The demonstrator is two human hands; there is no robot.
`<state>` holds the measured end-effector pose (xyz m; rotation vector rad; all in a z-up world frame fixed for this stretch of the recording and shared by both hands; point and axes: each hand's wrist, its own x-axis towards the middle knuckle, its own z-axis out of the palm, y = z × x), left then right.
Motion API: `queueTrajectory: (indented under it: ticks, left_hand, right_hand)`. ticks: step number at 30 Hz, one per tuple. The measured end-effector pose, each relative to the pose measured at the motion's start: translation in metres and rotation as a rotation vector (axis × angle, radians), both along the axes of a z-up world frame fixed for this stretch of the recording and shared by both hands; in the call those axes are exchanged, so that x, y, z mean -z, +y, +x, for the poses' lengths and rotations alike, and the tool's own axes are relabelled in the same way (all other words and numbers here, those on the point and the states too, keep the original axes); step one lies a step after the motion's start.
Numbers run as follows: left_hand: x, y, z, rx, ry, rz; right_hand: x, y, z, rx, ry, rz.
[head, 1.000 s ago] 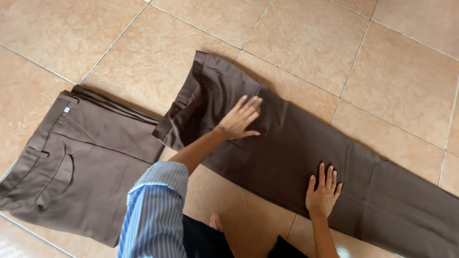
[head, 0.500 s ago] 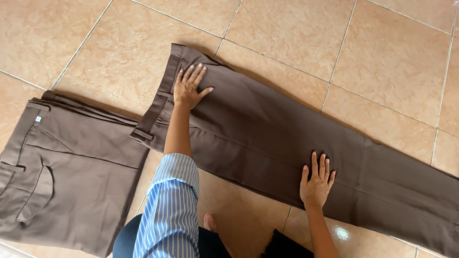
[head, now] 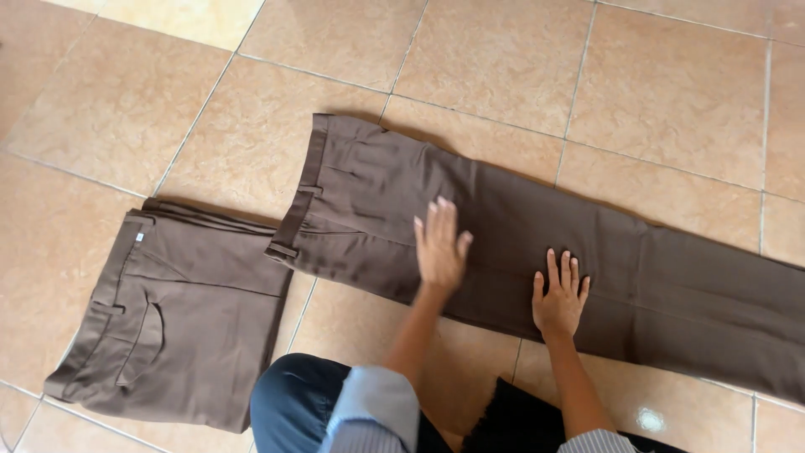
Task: A person sitting on the floor unfolds a pair of brown pants, smooths the fabric, and then neatly refolds them.
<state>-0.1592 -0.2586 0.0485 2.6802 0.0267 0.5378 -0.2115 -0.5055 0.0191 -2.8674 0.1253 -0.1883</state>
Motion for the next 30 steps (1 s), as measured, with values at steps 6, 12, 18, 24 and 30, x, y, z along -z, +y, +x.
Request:
queueTrajectory:
  ticks: [6, 12, 18, 24, 30]
  left_hand:
    - [0.056, -0.106, -0.108, 0.219, 0.093, -0.001]
    - [0.041, -0.106, -0.108, 0.203, 0.250, 0.067]
    - [0.043, -0.105, -0.109, 0.177, 0.257, 0.098]
    - [0.041, -0.105, -0.110, 0.163, 0.222, 0.129]
    - [0.034, -0.106, -0.111, 0.137, 0.168, 0.278]
  right_hand:
    - [0.020, -0.002, 0.006, 0.024, 0.000, -0.091]
    - [0.009, -0.036, 0.018, -0.227, 0.335, -0.097]
    - [-0.010, -0.161, 0.010, -0.388, 0.310, -0.203]
    - [0.015, -0.281, 0.019, -0.183, 0.221, -0.291]
    - [0.028, -0.405, 0.010, 0.428, 0.257, -0.076]
